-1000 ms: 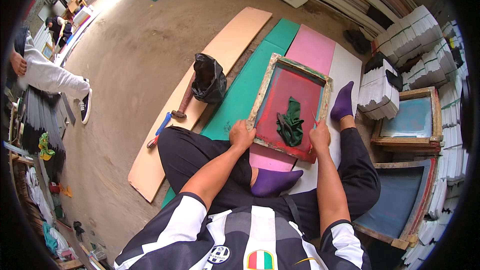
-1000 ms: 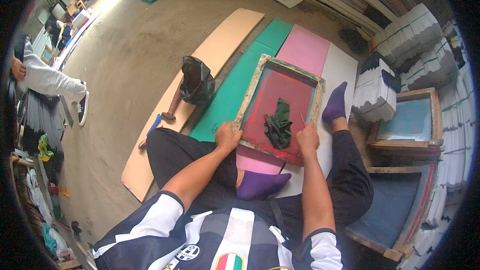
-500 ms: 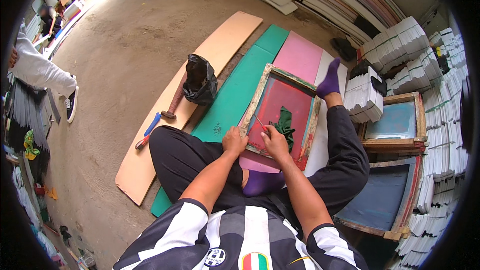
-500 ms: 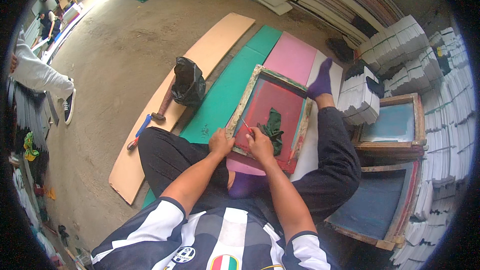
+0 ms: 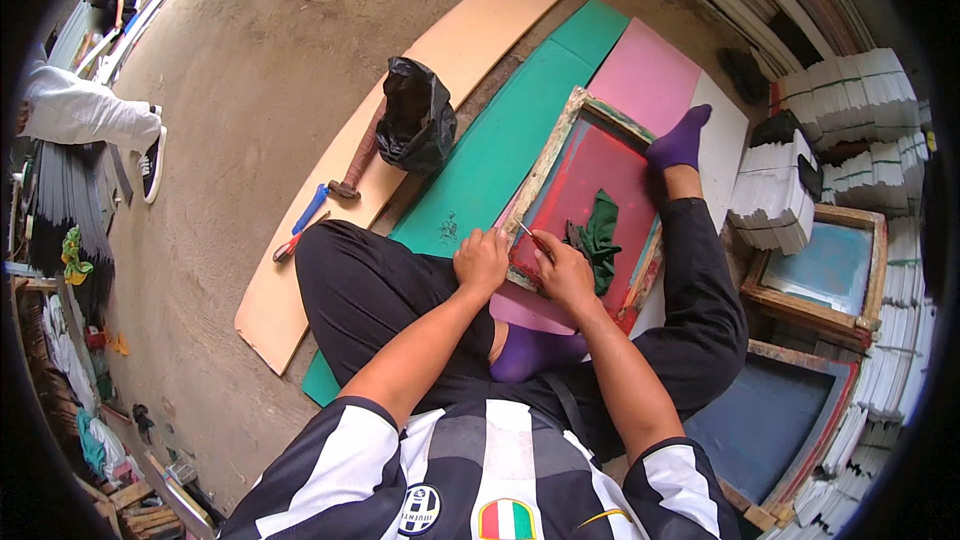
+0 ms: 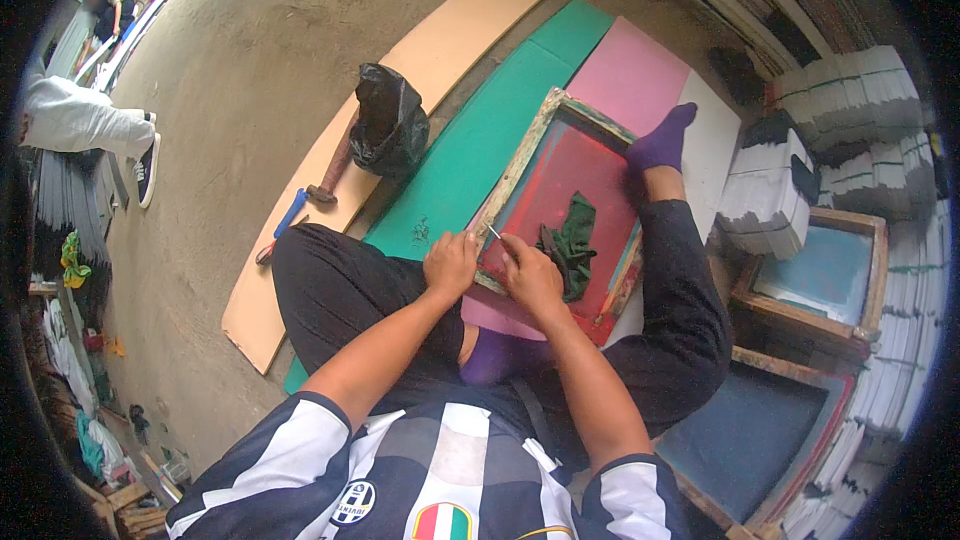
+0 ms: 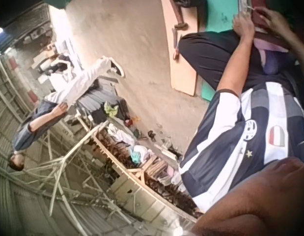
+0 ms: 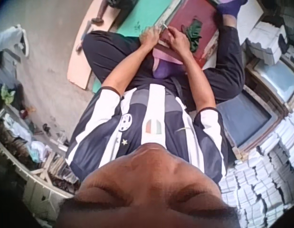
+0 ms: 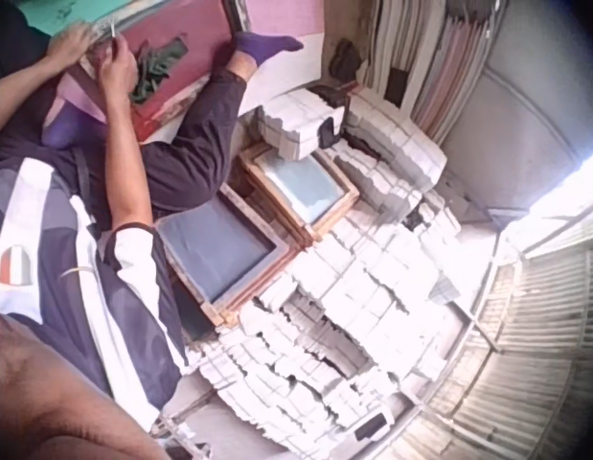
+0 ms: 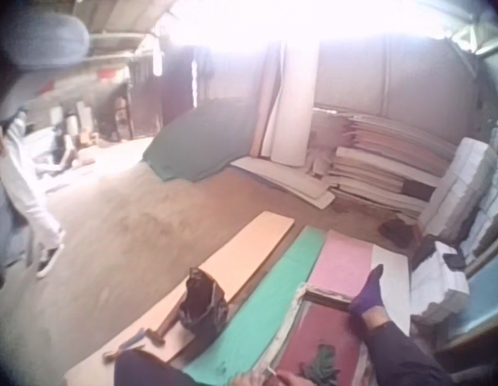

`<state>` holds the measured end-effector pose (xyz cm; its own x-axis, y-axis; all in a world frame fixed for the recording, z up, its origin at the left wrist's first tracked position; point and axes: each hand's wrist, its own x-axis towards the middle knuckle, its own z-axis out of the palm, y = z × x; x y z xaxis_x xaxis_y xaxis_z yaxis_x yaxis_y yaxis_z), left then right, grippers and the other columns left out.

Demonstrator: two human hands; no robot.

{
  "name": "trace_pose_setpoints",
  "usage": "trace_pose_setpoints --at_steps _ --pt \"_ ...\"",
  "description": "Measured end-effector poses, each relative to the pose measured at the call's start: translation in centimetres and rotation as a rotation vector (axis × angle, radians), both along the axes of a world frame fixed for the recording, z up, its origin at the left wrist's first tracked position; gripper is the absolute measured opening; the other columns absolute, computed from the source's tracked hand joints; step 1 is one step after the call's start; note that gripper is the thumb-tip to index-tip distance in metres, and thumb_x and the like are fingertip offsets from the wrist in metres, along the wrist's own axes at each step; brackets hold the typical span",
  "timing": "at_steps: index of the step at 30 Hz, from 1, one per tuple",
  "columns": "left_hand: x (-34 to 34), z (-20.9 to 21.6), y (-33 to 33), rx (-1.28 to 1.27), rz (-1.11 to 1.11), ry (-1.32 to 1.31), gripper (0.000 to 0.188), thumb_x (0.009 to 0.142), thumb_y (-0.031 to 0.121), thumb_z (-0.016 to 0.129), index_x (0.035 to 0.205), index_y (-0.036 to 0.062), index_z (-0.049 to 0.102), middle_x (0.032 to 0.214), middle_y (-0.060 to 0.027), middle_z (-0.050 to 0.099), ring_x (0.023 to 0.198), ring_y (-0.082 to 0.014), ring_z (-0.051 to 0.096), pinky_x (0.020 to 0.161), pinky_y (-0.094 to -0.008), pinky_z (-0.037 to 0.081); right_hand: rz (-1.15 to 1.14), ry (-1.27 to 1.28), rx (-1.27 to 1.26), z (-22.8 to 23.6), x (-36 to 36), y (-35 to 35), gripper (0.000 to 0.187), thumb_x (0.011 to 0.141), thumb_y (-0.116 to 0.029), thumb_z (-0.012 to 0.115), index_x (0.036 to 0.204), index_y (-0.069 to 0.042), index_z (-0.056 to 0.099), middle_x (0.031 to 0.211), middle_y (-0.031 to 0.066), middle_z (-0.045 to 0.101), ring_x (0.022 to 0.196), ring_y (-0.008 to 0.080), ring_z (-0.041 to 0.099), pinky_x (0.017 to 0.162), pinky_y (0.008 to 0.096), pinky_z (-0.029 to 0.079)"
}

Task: The person sits on the floor and uses a small metal tool to scrape residue off the edge of a wooden frame. They repeatedly scrape along the frame's edge, occasionally pausing to wipe the tool on a green cloth.

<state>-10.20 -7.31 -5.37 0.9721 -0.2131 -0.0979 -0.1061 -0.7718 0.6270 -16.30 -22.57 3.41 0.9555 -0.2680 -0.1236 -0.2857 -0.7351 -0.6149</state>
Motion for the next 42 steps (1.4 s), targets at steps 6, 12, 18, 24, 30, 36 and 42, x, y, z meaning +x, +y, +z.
trace_pose_setpoints --at_steps 6,12,18,24,30,36,42 --pt "-0.6 -0.6 -1.0 0.043 0.202 0.016 0.036 0.107 0.035 0.044 0.101 0.009 0.068 0.104 -0.0126 0.066 0.098 -0.0374 0.063 0.085 -0.0527 0.047 0.189 0.158 -0.205 0.5 -0.5 -1.6 0.037 0.096 -0.026 0.064 0.133 -0.027 0.065 0.095 0.0145 0.068 0.084 0.0395 0.07 0.077 0.0517 0.056" --pt "-0.5 -0.6 -1.0 0.099 0.177 -0.032 0.032 0.107 0.032 0.044 0.097 0.0094 0.065 0.1 -0.0118 0.064 0.097 -0.0365 0.061 0.082 -0.052 0.045 0.151 0.194 0.189 -0.5 0.4 -3.0 0.031 0.099 -0.027 0.063 0.127 -0.015 0.065 0.102 0.0189 0.072 0.09 0.0427 0.07 0.08 0.052 0.054" --pt "-0.5 0.0 -0.9 0.069 0.17 -0.036 0.028 0.106 0.029 0.045 0.098 0.0096 0.064 0.098 -0.0118 0.063 0.095 -0.0358 0.06 0.082 -0.0505 0.045 0.13 0.358 0.196 -0.5 1.6 -3.9 0.03 0.099 -0.023 0.064 0.125 -0.009 0.066 0.106 0.0215 0.073 0.101 0.0406 0.07 0.086 0.0466 0.053" --pt "-0.3 0.7 -0.9 0.058 0.149 -0.048 0.026 0.105 0.027 0.046 0.097 0.0095 0.063 0.096 -0.0117 0.062 0.092 -0.0361 0.059 0.079 -0.0499 0.044 0.16 0.254 0.235 0.3 1.7 -3.5 0.029 0.098 -0.022 0.065 0.125 -0.012 0.068 0.106 0.0168 0.073 0.1 0.0394 0.069 0.084 0.0473 0.054" --pt "-0.4 0.2 -0.6 0.048 0.13 -0.052 0.026 0.105 0.027 0.046 0.096 0.0095 0.063 0.094 -0.0121 0.06 0.09 -0.0362 0.059 0.077 -0.0496 0.044 0.214 0.259 0.054 1.0 2.1 -3.8 0.03 0.097 -0.028 0.066 0.123 -0.014 0.067 0.102 0.0157 0.072 0.096 0.0401 0.07 0.079 0.0501 0.054" --pt "-0.2 0.4 -0.5 0.018 0.143 -0.048 0.026 0.105 0.028 0.047 0.097 0.0096 0.063 0.095 -0.0119 0.061 0.09 -0.0363 0.059 0.078 -0.0499 0.044 0.116 0.37 0.212 0.5 2.9 -4.5 0.026 0.099 -0.029 0.064 0.118 -0.012 0.068 0.105 0.0172 0.073 0.096 0.0409 0.07 0.082 0.0502 0.054" --pt "-0.2 0.5 -0.7 0.015 0.147 -0.035 0.025 0.105 0.027 0.047 0.097 0.0094 0.063 0.095 -0.0116 0.061 0.091 -0.0361 0.058 0.078 -0.0498 0.044 0.105 0.415 0.232 0.2 2.7 -4.3 0.028 0.101 -0.027 0.061 0.122 -0.011 0.067 0.108 0.019 0.073 0.101 0.0408 0.07 0.086 0.0479 0.054"
